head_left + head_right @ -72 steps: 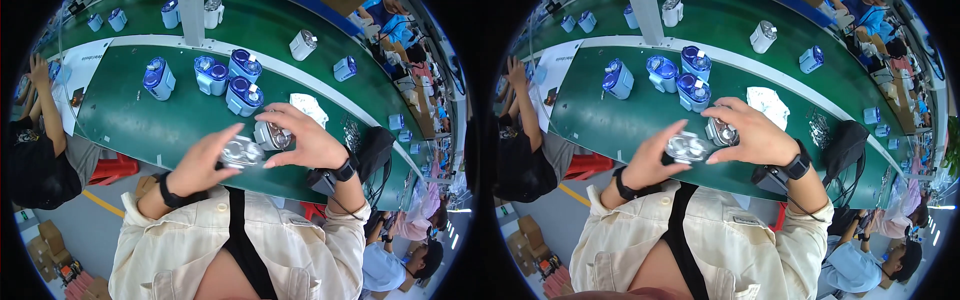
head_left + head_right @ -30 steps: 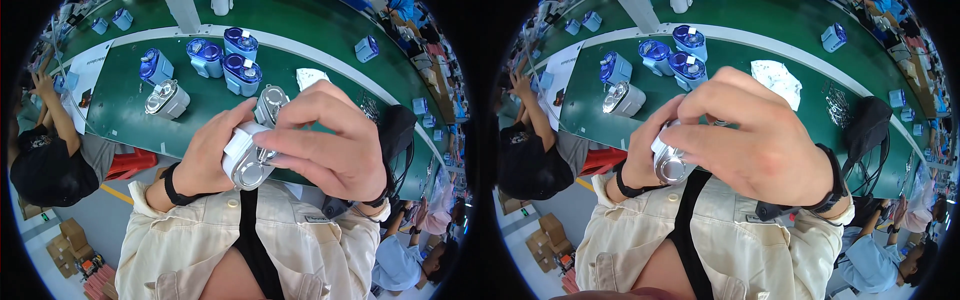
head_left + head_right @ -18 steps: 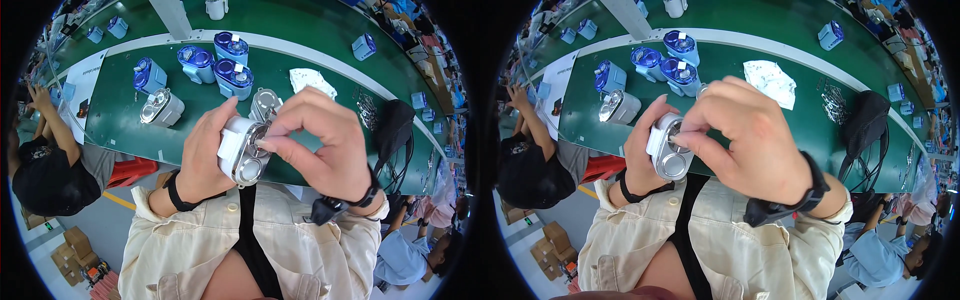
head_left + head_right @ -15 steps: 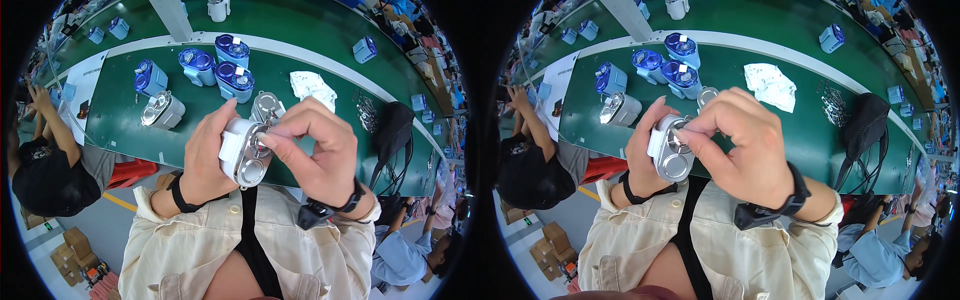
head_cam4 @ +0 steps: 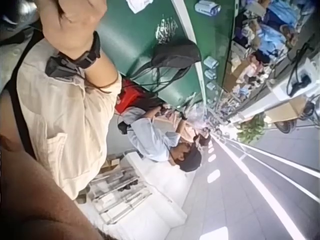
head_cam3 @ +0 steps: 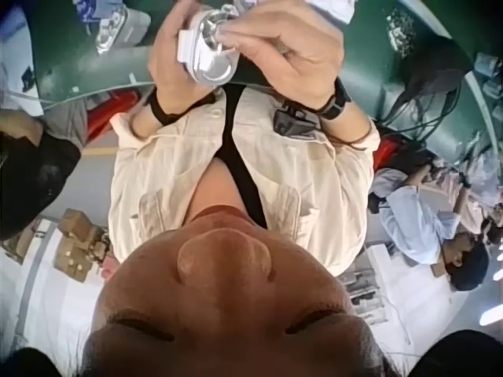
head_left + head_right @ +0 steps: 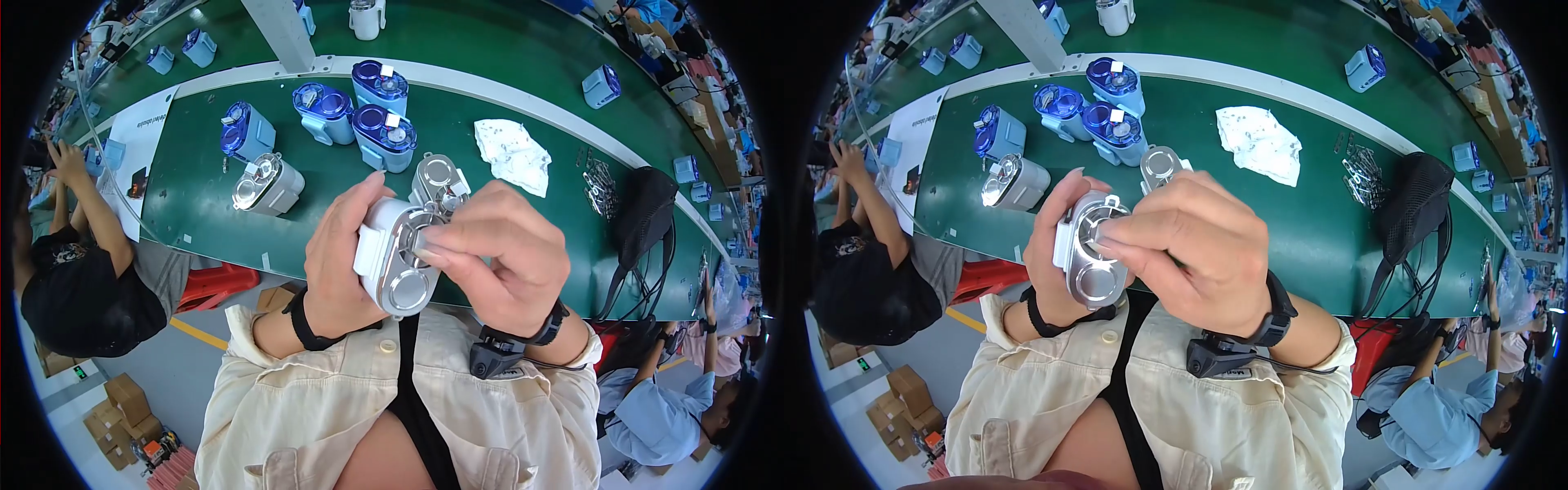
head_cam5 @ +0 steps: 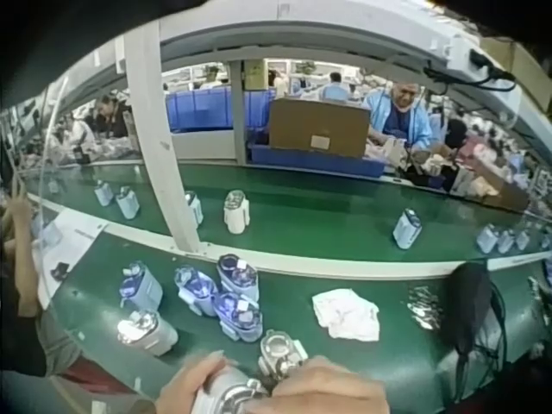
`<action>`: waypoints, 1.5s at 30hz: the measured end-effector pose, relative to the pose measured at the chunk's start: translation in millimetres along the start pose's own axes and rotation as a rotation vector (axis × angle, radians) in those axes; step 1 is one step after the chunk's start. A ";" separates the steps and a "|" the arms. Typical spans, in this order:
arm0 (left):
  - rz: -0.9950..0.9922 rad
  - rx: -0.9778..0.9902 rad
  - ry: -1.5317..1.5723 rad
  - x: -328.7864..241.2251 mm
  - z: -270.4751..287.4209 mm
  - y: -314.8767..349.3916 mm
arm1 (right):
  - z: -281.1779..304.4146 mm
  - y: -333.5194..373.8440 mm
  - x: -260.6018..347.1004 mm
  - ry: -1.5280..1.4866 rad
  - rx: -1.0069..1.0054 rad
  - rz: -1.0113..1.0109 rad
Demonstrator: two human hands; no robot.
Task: The person picks up a blue device, peels off a sticker, and wipes the surface with a cloth before placing it on the conveyor belt. They repeat this process with a white device and another blue device, handling each one individually and setting them back on the belt.
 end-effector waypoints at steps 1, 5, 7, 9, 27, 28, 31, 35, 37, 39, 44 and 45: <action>0.004 -0.013 0.003 0.8 0.6 0.5 | -0.1 0.1 2.2 0.000 -0.001 0.001; 0.014 -0.035 0.010 3.8 1.7 3.8 | -1.9 7.1 -8.3 -0.331 -0.031 -0.569; 0.021 -0.028 0.013 4.6 1.5 5.1 | -1.5 7.9 -9.6 -0.318 -0.018 -0.541; 0.023 -0.025 0.027 3.3 1.8 3.7 | -1.9 8.2 -11.6 -0.311 -0.012 -0.526; -0.298 -0.170 -0.347 -12.0 8.9 -10.6 | -1.1 -12.5 26.8 0.379 0.062 -0.037; -0.298 -0.170 -0.348 -11.5 8.7 -10.9 | -0.5 -11.7 23.9 0.347 0.044 -0.106; -0.297 -0.179 -0.339 -9.0 9.1 -9.9 | -0.9 -7.2 14.3 0.281 0.049 -0.246; -0.428 -0.175 -0.397 -10.1 8.9 -11.7 | -5.0 -2.4 10.9 0.300 -0.005 -0.265; -0.430 -0.180 -0.405 -10.6 7.5 -12.6 | -4.4 -3.0 12.5 0.328 -0.034 -0.240; -0.431 -0.192 -0.424 -11.2 5.7 -13.4 | -3.4 -2.9 10.8 0.317 -0.034 -0.295; -0.322 -0.221 -0.412 -6.7 6.0 -9.5 | -2.1 6.2 -1.4 0.148 -0.081 -0.428; -0.344 -0.214 -0.435 -6.9 6.3 -10.5 | -1.8 5.7 -1.6 0.146 -0.078 -0.427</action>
Point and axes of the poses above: each hand's wrist, its own y-axis away from the middle knuckle, its own z-axis out of the back of the hand, x = y × z, the point moved 5 cm from there along -y, towards the middle knuckle, and after that the axes turned 15 degrees about -x, right-handed, at the moved point
